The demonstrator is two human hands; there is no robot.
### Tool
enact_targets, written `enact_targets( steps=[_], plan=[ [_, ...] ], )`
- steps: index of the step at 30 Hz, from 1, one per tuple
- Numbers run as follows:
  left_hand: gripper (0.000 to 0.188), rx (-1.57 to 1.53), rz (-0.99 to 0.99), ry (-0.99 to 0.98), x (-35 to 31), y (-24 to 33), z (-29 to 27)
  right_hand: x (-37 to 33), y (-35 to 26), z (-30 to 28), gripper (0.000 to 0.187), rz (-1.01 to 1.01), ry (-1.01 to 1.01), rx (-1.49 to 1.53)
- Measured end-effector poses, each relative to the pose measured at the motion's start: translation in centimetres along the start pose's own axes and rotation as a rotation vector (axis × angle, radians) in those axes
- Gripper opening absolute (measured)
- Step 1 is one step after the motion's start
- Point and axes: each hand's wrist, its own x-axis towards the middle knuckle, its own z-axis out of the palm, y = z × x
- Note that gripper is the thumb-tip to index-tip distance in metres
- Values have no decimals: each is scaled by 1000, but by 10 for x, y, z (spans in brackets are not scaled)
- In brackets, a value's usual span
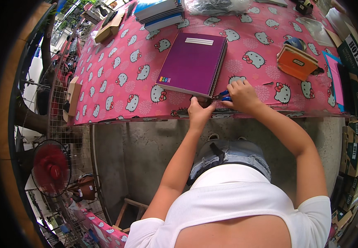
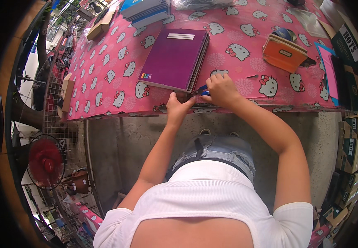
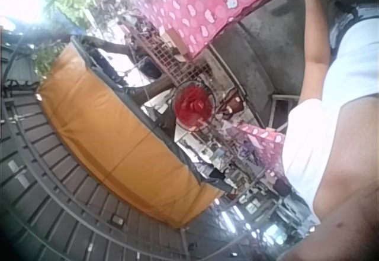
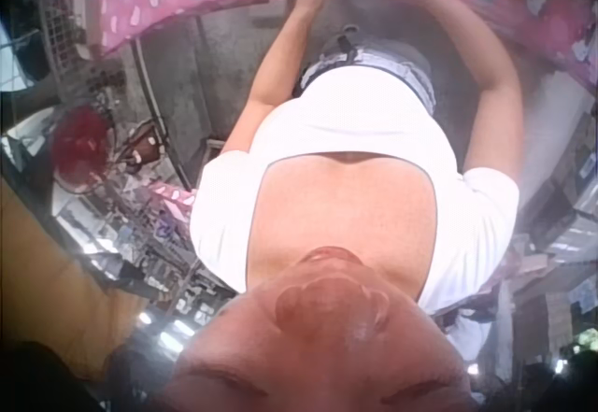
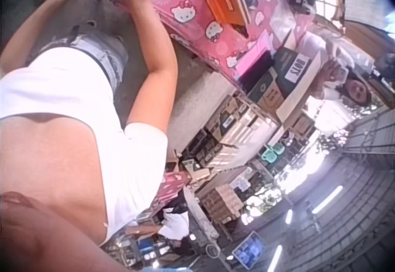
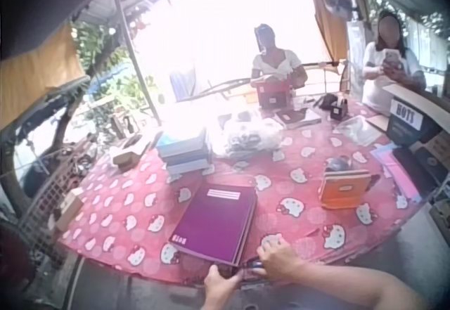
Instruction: The person trims the excess spiral binding from several notebooks using a pair of snips, placing each finished notebook into a stack.
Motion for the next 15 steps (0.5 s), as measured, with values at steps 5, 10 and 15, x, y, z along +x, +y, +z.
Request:
enact_targets(
  steps=[5, 10, 15],
  plan=[
    [40, 143, 4, -5, -6, 23, -3, 0, 1, 0, 49, 0, 19, -10],
    [30, -176, -157, -45, 2, 6, -3, 4, 2, -1, 49, 95, -217, 149],
    [25, -183, -126, -46, 1, 4, -6, -6, 5, -3, 49, 134, -177, 54]
  ],
)
